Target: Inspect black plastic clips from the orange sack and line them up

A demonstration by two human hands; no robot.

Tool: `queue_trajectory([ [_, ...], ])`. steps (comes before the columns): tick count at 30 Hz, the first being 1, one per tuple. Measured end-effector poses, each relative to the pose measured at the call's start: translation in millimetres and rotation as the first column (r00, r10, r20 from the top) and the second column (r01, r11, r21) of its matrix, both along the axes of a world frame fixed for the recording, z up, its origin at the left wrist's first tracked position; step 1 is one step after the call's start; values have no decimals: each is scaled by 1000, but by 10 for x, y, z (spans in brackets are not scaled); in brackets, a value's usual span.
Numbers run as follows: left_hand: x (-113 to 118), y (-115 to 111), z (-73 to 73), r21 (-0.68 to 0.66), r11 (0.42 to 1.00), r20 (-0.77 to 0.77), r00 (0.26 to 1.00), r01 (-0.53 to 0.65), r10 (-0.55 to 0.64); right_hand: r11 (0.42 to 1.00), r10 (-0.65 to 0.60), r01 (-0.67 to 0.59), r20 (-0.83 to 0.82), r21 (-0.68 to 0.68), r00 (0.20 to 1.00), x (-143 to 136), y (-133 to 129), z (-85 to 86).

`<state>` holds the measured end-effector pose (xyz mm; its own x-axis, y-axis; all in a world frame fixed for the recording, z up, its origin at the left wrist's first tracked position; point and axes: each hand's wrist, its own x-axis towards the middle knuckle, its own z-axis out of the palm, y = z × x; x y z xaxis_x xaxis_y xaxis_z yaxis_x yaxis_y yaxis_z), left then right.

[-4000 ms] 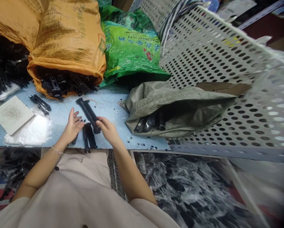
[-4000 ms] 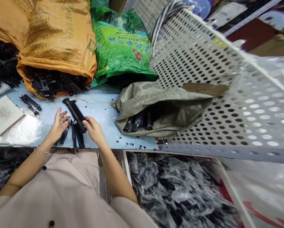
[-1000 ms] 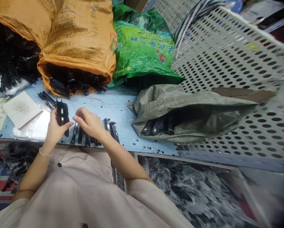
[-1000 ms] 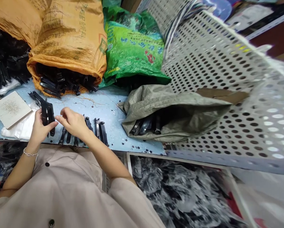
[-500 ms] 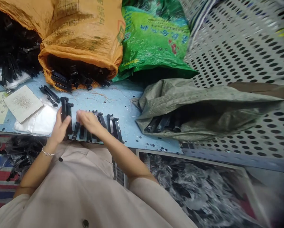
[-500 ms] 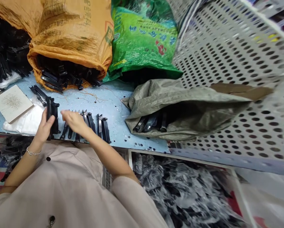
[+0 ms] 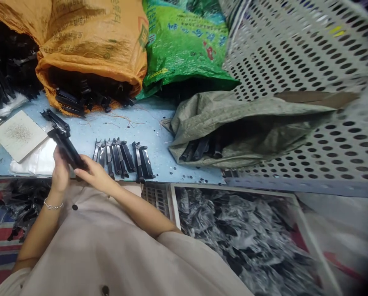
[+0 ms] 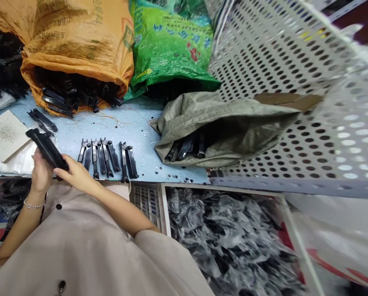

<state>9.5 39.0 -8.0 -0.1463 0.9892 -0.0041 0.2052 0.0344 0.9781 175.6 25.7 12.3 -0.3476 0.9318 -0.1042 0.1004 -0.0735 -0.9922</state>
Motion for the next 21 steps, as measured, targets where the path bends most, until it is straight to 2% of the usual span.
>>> queue_trajectory([
  [2,-172,57,-75,61,998,-219,976,1,12,986,-87,62,-156,-156,984,29,36,-49],
  [3,-259,89,-110,91,996,-366,930,-8,41,970,-141,85,-239,-229,961,52,56,-69],
  [5,-421,159,-172,98,995,-608,792,9,53,932,-240,111,-358,-345,902,95,99,-91],
  [6,-496,196,-200,74,997,-664,747,25,31,915,-275,114,-391,-387,878,111,120,-92],
  [7,-567,236,-225,43,998,-671,742,35,3,901,-297,108,-413,-421,861,121,138,-88],
  [9,-696,314,-265,-11,1000,-556,831,3,-8,879,-316,79,-450,-470,835,121,170,-74],
  [11,-792,379,-292,-62,995,-324,944,-83,59,859,-320,26,-498,-511,806,84,206,-63],
  [12,-820,402,-300,-92,990,-199,976,-110,90,846,-322,-10,-527,-533,787,47,231,-63],
  [14,-829,426,-306,-119,987,-28,994,-110,107,807,-331,-95,-579,-583,745,-76,302,-84],
  [16,-791,422,-296,-88,995,7,999,-53,54,755,-337,-183,-612,-630,715,-252,402,-132],
  [18,-747,395,-267,-28,999,-24,999,-30,29,706,-351,-230,-613,-670,708,-430,509,-201],
  [21,-745,324,-194,82,990,-87,989,-113,120,670,-428,-157,-551,-725,716,-565,614,-293],
])
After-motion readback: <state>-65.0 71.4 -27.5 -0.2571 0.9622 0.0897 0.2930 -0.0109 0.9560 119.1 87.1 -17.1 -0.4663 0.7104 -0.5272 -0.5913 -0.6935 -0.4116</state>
